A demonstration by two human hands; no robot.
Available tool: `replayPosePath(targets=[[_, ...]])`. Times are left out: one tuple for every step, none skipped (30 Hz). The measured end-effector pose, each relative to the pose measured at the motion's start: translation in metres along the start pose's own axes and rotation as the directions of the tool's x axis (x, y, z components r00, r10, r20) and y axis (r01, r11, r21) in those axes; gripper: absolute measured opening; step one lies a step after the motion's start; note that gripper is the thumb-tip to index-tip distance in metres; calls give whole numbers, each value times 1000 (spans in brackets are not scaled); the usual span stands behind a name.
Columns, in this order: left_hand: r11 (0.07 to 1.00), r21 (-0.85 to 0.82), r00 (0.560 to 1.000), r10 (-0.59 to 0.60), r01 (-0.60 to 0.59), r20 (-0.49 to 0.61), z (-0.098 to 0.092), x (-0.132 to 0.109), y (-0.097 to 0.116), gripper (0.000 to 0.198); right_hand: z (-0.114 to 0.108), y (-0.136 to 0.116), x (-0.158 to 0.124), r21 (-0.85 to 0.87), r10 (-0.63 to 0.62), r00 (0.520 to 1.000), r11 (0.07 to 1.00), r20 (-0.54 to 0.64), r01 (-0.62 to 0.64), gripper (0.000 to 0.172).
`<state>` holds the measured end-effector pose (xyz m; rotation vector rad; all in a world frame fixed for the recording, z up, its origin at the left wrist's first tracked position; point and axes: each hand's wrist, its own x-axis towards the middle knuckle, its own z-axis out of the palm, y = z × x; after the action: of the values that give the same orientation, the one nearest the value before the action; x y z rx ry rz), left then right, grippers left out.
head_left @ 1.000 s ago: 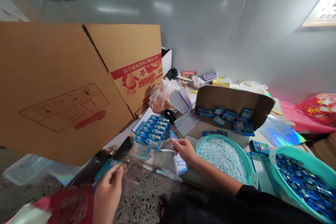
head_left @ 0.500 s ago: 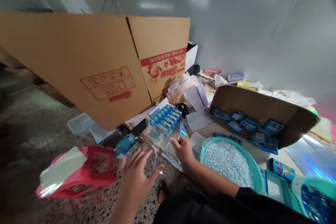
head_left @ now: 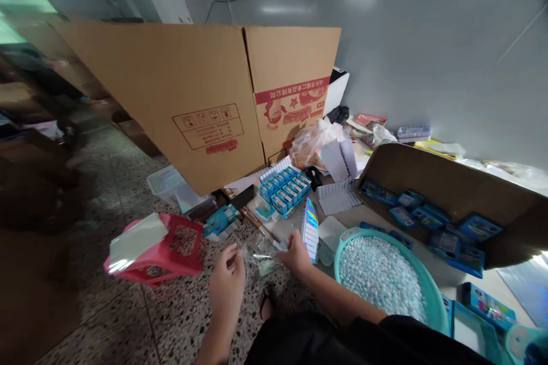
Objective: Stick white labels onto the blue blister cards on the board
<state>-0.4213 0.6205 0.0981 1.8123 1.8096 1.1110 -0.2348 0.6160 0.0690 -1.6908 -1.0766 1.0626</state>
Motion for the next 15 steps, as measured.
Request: replayPosePath(targets=[[999, 25, 999, 32, -32, -13, 2, 1, -2, 30, 0, 1, -2, -28, -50, 999, 998, -6, 50, 28], [996, 46, 997, 75, -75, -13, 5, 1, -2, 27, 2, 1, -5, -52, -102, 995, 993, 19, 103, 24], [991, 61, 992, 123, -122, -8, 9, 0, -1, 25, 3, 0, -7, -65, -145, 987, 987, 68, 149, 21], [983, 67, 985, 170, -170, 0, 14, -1, 0, 23, 6, -1, -9, -64, -166, 977, 982, 132, 176, 19], [974, 66, 976, 217, -217, 6, 18, -3, 2, 22, 9, -3, -11, -57, -169, 967, 982, 191, 183, 18], [963, 61, 965, 263, -263, 8, 23, -5, 4, 21, 13, -5, -12, -47, -160, 959, 983, 235, 176, 17], [951, 53, 952, 306, -306, 6, 26, -7, 6, 20, 16, -6, -11, -30, -145, 953, 987, 266, 159, 16], [938, 42, 939, 345, -345, 3, 29, -9, 8, 19, 19, -8, -9, 4, -125, 951, 992, 282, 129, 13], [924, 29, 924, 381, -381, -2, 31, -11, 11, 17, 22, -9, -7, 55, -104, 951, 994, 292, 92, 11], [909, 15, 909, 416, -416, -7, 31, -13, 13, 15, 25, -10, -4, 115, -85, 950, 992, 302, 52, 14], [895, 1, 895, 447, -447, -14, 31, -14, 15, 13, 28, -12, 0, 170, -72, 948, 985, 310, 19, 23], [881, -13, 881, 473, -474, -23, 30, -16, 17, 11, 32, -14, 3, 239, -60, 945, 971, 321, -20, 30], [867, -24, 867, 497, -498, -34, 29, -17, 20, 9, 35, -17, 7, 326, -46, 939, 943, 342, -72, 36], [853, -34, 854, 519, -520, -46, 27, -19, 22, 9, 39, -19, 10, 423, -33, 926, 895, 376, -140, 39], [839, -45, 840, 539, -542, -55, 26, -22, 25, 9, 43, -22, 13, 523, -25, 909, 824, 416, -217, 42]])
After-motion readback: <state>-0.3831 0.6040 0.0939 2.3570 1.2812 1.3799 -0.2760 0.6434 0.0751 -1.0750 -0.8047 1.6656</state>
